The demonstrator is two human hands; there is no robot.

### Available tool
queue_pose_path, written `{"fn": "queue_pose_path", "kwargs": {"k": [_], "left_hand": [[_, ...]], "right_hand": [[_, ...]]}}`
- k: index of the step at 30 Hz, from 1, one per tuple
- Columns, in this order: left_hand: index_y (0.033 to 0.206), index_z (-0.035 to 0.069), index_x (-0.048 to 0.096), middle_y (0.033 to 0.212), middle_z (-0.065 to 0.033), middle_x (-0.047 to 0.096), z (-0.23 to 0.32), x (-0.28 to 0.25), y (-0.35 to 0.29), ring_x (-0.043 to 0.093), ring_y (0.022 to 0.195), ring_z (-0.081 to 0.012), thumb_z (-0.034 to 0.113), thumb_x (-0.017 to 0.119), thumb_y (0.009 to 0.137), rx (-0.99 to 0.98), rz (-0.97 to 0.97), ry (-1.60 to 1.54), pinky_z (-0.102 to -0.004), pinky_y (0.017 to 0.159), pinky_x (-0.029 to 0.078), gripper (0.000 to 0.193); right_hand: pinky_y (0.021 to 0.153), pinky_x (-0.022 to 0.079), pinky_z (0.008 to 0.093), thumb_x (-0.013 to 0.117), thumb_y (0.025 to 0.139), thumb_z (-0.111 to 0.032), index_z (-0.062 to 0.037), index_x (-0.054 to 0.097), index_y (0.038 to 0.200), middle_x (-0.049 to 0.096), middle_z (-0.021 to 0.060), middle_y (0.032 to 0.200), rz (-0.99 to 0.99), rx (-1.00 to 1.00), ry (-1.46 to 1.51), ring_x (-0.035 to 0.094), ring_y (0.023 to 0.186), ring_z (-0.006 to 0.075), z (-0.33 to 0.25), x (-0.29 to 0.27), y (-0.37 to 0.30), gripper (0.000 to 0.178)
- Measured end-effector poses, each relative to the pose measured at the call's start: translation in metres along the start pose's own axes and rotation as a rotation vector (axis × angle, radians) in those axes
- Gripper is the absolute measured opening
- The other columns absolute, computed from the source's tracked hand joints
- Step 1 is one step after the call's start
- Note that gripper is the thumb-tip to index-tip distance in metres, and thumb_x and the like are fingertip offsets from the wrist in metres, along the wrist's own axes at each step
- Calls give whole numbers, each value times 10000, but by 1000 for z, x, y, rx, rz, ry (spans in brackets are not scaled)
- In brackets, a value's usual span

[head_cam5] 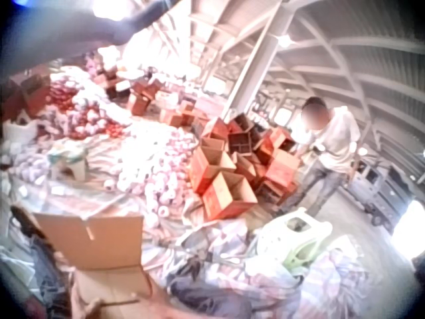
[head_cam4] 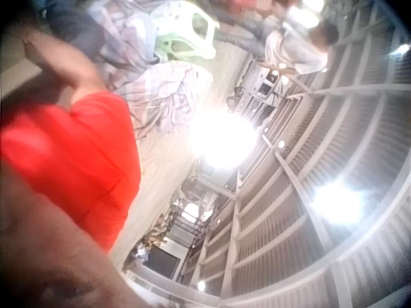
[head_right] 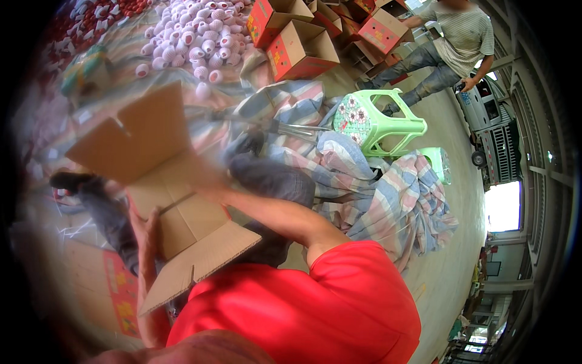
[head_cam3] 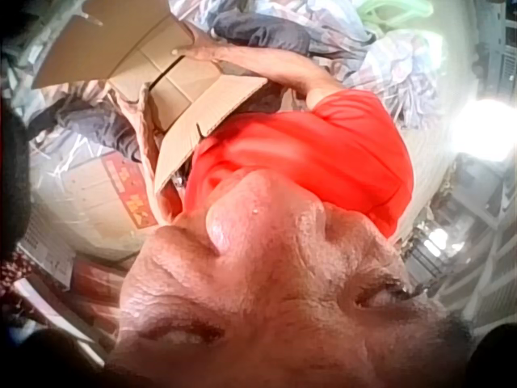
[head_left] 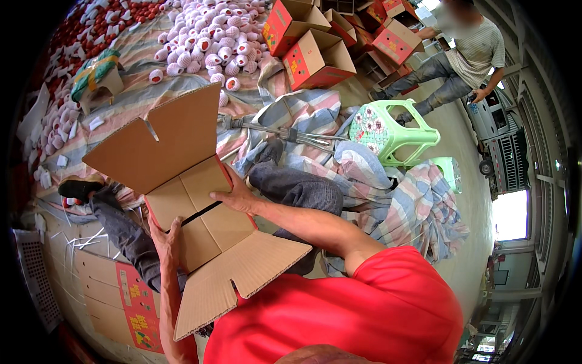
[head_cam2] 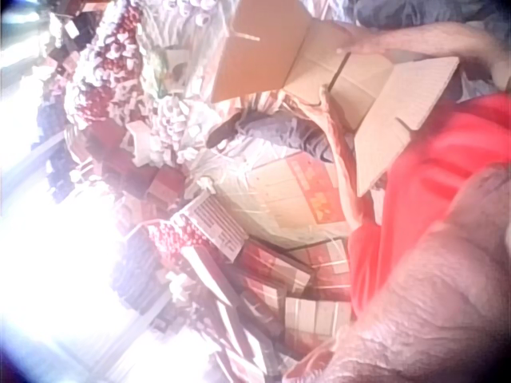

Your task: The person sits on the floor and repeatedly folds flat cardboard sheets into small boxes, tucking flaps to form the structure. The person handles multiple boxes one at a time, placing each completed box aside.

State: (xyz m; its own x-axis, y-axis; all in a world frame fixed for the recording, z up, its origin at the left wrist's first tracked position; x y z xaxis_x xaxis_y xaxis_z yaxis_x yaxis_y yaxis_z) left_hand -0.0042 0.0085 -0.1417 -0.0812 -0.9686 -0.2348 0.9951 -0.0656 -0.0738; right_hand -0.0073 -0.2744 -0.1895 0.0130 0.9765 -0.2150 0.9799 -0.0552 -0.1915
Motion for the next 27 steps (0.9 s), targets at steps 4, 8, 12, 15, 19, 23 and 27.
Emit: {"fn": "queue_pose_path", "kwargs": {"k": [4, 8, 12, 15, 19, 23, 27], "left_hand": [[1594, -30, 369, 1497, -218, 538, -1, -1, 0, 518, 1382, -323, 242, 808, 870, 24, 11, 24, -413, 1178, 388, 889], [1664, -36, 264, 1655, -231, 395, 14, 3, -3, 348, 1550, -321, 57, 647, 885, -53, -50, 25, -389, 1282, 232, 873], [1663, -36, 267, 1660, -233, 391, 15, 2, -4, 346, 1554, -318, 69, 654, 888, -82, -37, 42, -391, 1283, 233, 873], [1662, -36, 271, 1659, -234, 396, 17, 0, -5, 347, 1555, -315, 76, 660, 888, -105, -36, 14, -392, 1282, 235, 874], [1661, -36, 273, 1660, -235, 398, 23, 5, -3, 345, 1557, -317, 86, 665, 888, -96, -79, 5, -395, 1284, 233, 875], [1660, -39, 274, 1661, -237, 396, 22, 3, -4, 344, 1558, -321, 91, 666, 889, -80, -71, 6, -399, 1286, 230, 875], [1658, -42, 276, 1654, -235, 404, 20, 2, -4, 349, 1554, -322, 89, 663, 892, -81, -52, 31, -398, 1286, 230, 868]], "right_hand": [[1214, 370, 393, 836, 871, -194, -78, 289, 1652, 490, 102, 1544, 12, -28, 23, 450, 1437, 217, -1, 1, -1, 961], [1209, 378, 391, 844, 870, -197, -78, 285, 1653, 495, 106, 1543, 16, -46, 33, 460, 1432, 221, 5, 0, -1, 969], [1208, 386, 394, 849, 869, -201, -78, 273, 1659, 496, 113, 1549, -11, 45, 136, 466, 1434, 227, 4, 2, -5, 986], [1209, 389, 398, 852, 868, -204, -77, 262, 1663, 493, 118, 1556, -33, 57, 220, 465, 1439, 230, -26, 2, -13, 998], [1210, 389, 398, 854, 866, -207, -75, 253, 1666, 489, 118, 1561, -47, 69, 144, 461, 1443, 231, -10, -1, -10, 1010], [1215, 382, 396, 853, 867, -207, -75, 247, 1669, 484, 117, 1564, -34, 25, 37, 455, 1448, 231, -1, 0, -2, 1013], [1223, 370, 396, 850, 868, -204, -75, 243, 1671, 474, 114, 1571, -9, -31, 16, 444, 1456, 231, -4, 1, -1, 1014]]}}
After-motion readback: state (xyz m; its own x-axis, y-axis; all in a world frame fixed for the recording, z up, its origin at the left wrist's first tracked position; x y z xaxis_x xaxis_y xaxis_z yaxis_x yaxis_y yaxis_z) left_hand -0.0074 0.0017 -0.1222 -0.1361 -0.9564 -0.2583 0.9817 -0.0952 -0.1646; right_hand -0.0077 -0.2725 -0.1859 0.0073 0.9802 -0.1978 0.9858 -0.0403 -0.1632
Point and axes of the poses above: each hand's wrist, its own y-axis towards the middle knuckle, its own x-axis out of the palm, z = x × y, the point moved 6 cm from there along y, towards the middle knuckle
